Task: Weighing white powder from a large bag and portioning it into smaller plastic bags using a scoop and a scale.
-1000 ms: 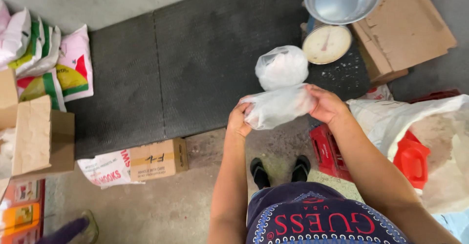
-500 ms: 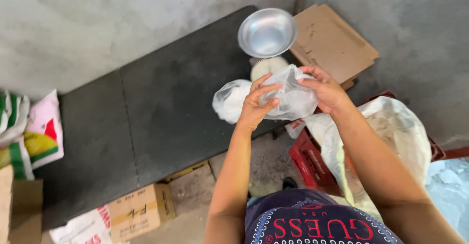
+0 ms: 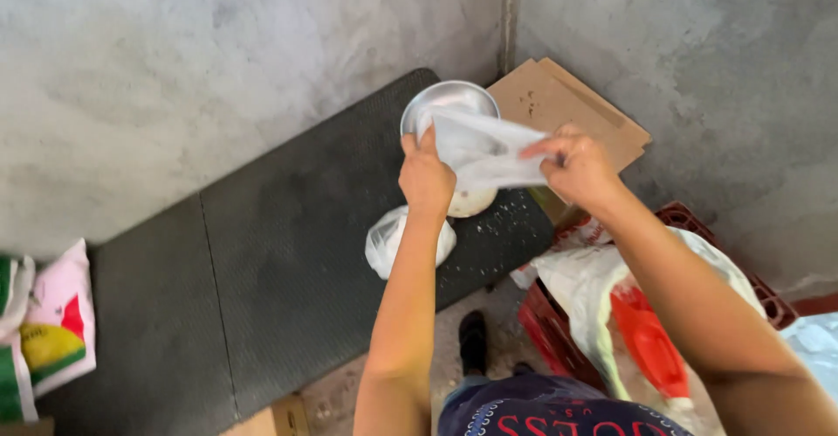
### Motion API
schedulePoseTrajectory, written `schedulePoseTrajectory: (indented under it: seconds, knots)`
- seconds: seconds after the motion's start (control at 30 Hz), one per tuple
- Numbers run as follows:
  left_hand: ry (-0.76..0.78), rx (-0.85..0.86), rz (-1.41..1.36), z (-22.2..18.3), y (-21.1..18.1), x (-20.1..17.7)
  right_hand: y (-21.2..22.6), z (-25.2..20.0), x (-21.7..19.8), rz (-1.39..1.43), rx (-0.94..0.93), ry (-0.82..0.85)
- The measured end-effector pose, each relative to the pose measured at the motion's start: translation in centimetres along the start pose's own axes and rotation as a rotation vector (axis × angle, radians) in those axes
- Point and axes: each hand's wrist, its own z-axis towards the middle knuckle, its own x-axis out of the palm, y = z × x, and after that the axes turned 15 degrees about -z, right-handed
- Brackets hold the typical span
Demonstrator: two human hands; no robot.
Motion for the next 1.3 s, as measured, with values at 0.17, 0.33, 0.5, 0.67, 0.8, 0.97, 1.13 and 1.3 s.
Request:
schedulePoseTrajectory:
  seconds: [0.17, 0.33, 0.5, 0.67, 0.8, 0.97, 1.13, 1.3]
  knots:
    - [-0.072, 0.1, -0.056, 2.9, 0.6, -0.6, 4.6, 5.5, -0.3, -0.441, 0.045, -0.201]
    - [0.012, -0.019, -0.059, 5.3, 2.0, -0.9, 4.0, 10.0, 3.4, -0.485, 0.132, -0.114]
    - [0.082, -0.151, -0.125, 7.5, 5.4, 0.3, 0.1, 13.8, 6.9, -0.273, 0.085, -0.084]
    - [0.046, -0.025, -0.218, 8.2, 7.4, 2.5, 0.4, 16.4, 9.4, -0.137, 0.26, -0.048]
    - [0.028, 0.121, -0.297, 8.7, 7.6, 2.0, 4.4, 17.5, 8.4, -0.467, 0.236, 0.02]
    - [0.093, -0.019, -0.149, 10.2, 8.0, -0.2, 3.8, 18.3, 7.2, -0.575, 0.351, 0.098]
    - [0.158, -0.096, -0.059, 9.8, 7.7, -0.3, 2.6, 17.0, 8.9, -0.612, 0.297, 0.067]
    - [0.221, -0.049, -0.061, 8.7, 9.0, 0.7, 3.8, 16.1, 8.4, -0.577, 0.209, 0.044]
